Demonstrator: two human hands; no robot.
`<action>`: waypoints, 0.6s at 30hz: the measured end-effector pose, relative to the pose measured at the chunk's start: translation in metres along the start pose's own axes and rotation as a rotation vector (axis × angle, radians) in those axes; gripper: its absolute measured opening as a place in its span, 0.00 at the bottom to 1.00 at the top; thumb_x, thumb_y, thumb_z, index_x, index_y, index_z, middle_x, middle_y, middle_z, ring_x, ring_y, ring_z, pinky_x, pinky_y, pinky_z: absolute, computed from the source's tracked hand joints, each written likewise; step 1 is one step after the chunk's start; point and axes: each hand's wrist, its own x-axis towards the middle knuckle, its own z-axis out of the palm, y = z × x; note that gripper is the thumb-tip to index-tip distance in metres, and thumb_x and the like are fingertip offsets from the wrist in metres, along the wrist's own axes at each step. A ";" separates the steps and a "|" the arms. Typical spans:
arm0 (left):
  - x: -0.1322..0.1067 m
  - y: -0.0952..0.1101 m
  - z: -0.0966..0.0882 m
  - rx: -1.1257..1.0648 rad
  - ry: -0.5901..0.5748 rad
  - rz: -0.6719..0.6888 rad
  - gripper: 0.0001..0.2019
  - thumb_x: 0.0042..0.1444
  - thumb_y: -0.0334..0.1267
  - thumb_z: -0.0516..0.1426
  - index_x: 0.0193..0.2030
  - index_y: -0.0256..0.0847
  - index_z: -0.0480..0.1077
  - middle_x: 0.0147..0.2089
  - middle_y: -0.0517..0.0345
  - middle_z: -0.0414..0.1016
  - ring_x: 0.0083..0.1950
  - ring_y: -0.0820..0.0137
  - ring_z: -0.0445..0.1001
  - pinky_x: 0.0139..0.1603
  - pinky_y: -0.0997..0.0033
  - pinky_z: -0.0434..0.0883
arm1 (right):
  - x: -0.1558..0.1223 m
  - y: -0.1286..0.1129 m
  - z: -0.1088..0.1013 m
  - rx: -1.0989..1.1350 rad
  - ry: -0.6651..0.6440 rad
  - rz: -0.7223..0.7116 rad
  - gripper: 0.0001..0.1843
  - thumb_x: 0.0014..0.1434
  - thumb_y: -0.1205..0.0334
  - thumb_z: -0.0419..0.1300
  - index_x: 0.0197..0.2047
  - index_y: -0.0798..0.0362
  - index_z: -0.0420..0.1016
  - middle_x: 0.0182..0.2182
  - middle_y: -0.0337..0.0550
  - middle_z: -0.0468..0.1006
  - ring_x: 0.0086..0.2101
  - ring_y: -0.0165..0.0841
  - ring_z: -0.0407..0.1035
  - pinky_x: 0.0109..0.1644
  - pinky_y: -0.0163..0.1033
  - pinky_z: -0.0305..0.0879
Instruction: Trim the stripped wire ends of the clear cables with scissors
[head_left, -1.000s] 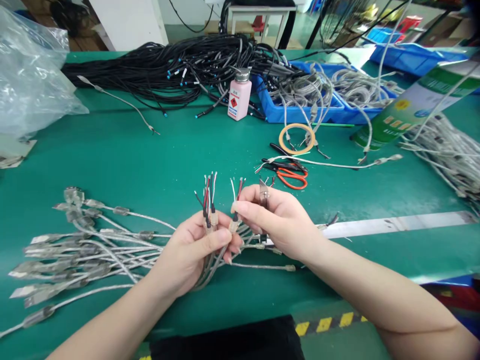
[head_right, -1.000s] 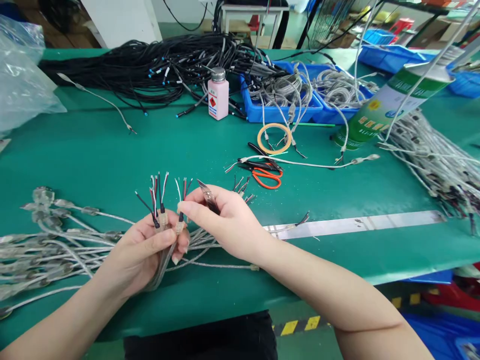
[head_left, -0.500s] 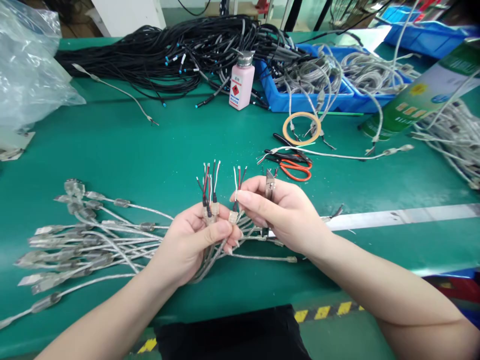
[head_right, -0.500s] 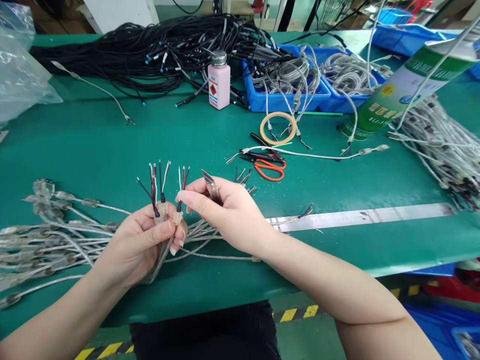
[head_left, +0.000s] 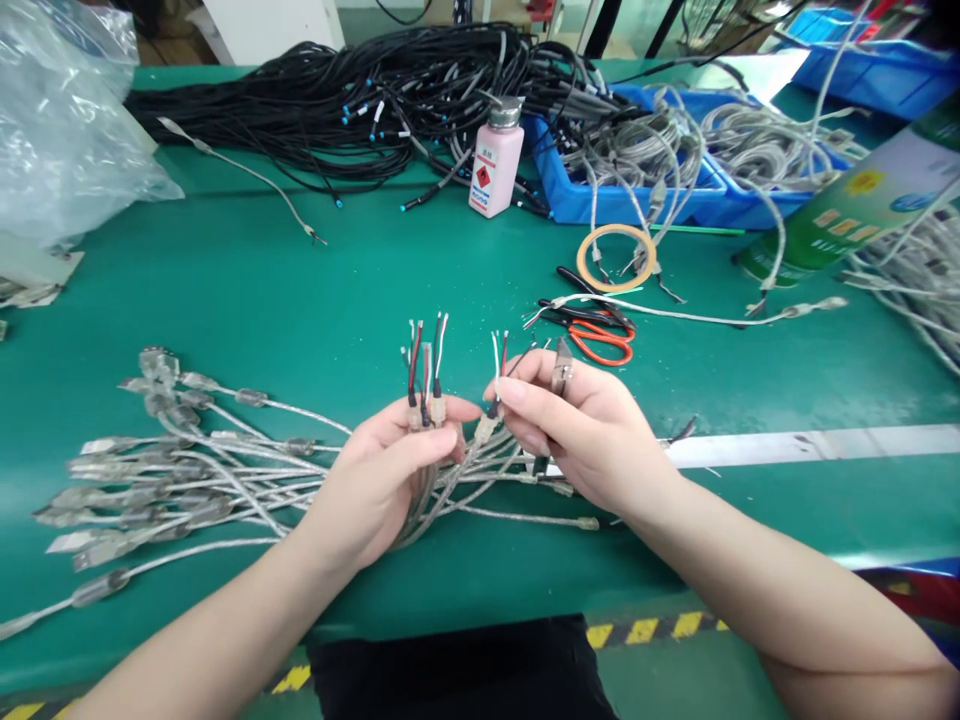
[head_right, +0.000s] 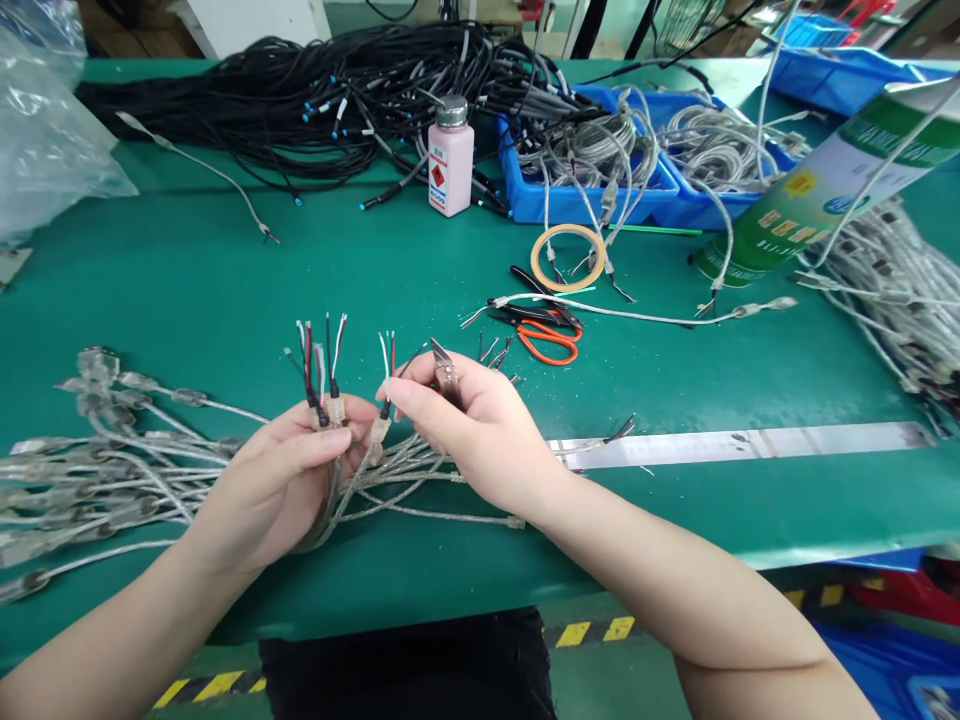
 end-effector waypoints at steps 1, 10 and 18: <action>0.001 0.000 0.000 0.004 0.010 0.000 0.08 0.47 0.33 0.68 0.36 0.38 0.81 0.29 0.60 0.77 0.32 0.76 0.73 0.36 0.78 0.70 | 0.000 0.000 -0.001 -0.015 0.006 -0.001 0.11 0.62 0.59 0.63 0.31 0.54 0.70 0.19 0.30 0.62 0.20 0.22 0.53 0.23 0.34 0.45; 0.001 0.006 0.000 -0.059 0.008 0.002 0.11 0.44 0.31 0.71 0.32 0.36 0.75 0.27 0.59 0.79 0.28 0.76 0.75 0.31 0.81 0.71 | 0.004 0.001 -0.004 -0.040 0.082 -0.016 0.07 0.61 0.62 0.64 0.33 0.53 0.71 0.21 0.30 0.66 0.20 0.21 0.54 0.23 0.34 0.46; -0.002 0.007 -0.001 -0.095 -0.066 -0.004 0.09 0.48 0.32 0.69 0.34 0.36 0.75 0.27 0.58 0.79 0.28 0.77 0.75 0.31 0.81 0.71 | 0.003 0.003 -0.006 -0.128 0.087 -0.039 0.07 0.62 0.61 0.64 0.33 0.52 0.71 0.22 0.31 0.68 0.19 0.22 0.53 0.23 0.35 0.45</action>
